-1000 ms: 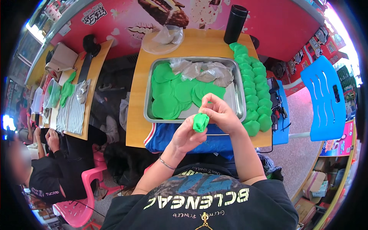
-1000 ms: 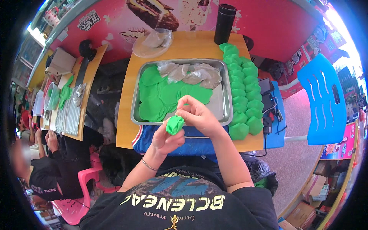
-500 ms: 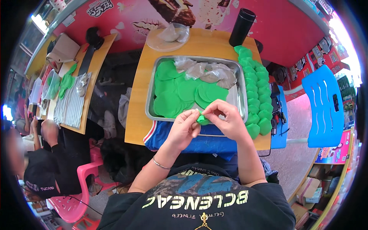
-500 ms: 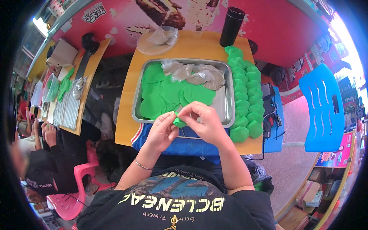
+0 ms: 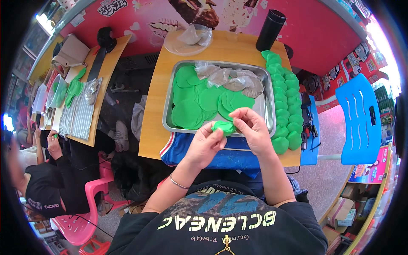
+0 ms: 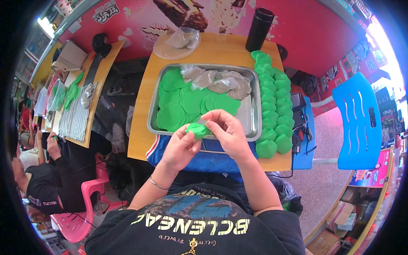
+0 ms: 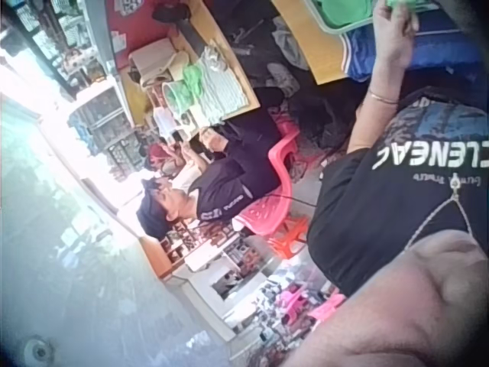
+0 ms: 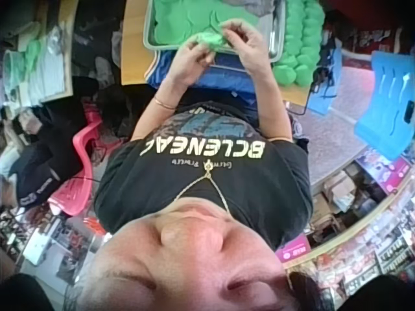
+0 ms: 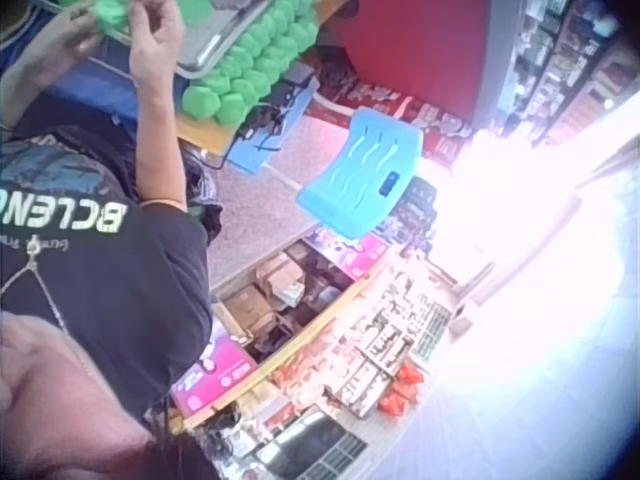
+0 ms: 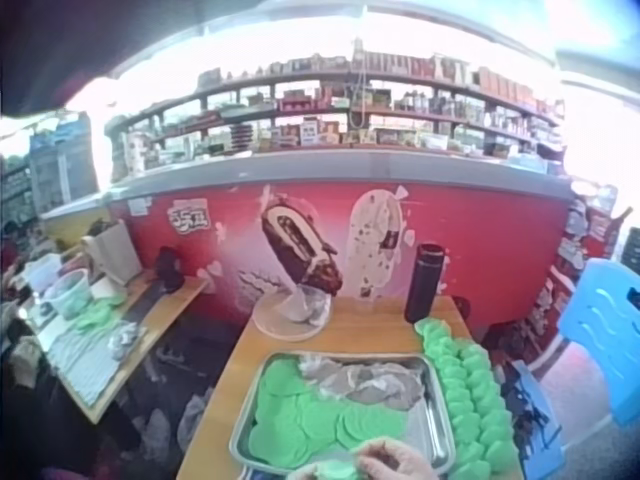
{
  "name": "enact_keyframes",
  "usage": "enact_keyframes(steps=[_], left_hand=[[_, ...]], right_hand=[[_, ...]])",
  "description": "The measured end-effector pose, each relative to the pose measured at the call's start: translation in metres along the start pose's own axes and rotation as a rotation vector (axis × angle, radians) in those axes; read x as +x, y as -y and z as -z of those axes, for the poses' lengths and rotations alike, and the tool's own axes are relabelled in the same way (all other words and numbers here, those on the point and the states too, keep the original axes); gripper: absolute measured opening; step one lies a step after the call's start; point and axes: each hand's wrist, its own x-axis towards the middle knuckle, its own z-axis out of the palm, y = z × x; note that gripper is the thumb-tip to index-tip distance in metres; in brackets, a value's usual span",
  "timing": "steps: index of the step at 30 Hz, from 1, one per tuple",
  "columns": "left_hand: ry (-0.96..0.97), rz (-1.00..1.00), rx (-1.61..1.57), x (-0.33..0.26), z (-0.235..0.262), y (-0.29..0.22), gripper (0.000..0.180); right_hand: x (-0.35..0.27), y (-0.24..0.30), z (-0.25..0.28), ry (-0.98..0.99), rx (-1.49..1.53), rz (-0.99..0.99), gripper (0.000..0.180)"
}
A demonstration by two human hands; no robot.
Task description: The person wraps a small amount of filling from a plastic bag into a green circular dough sheet. They fold the dough around the filling to form a small ball and place it on a metal tray. The person repeats this process multiple times, handling the dough and filling by hand.
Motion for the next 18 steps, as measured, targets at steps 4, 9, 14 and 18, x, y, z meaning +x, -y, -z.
enact_keyframes(steps=[4, 9, 14, 18], left_hand=[[-0.035, 0.086, -0.181, 0.000, 0.000, -0.007, 0.015], [-0.110, 0.067, -0.086, 0.004, 0.004, -0.005, 0.020], [-0.159, -0.087, 0.167, 0.003, -0.002, -0.002, 0.023], [-0.001, -0.092, 0.227, -0.003, 0.005, -0.005, 0.016]], right_hand=[[-0.002, -0.004, 0.009, 0.150, -0.279, 0.012, 0.009], [0.003, 0.008, 0.002, 0.164, -0.487, 0.195, 0.010], [0.005, 0.012, 0.003, 0.232, -0.532, 0.038, 0.011], [0.007, 0.010, 0.006, 0.260, -0.048, -0.159, 0.013]])
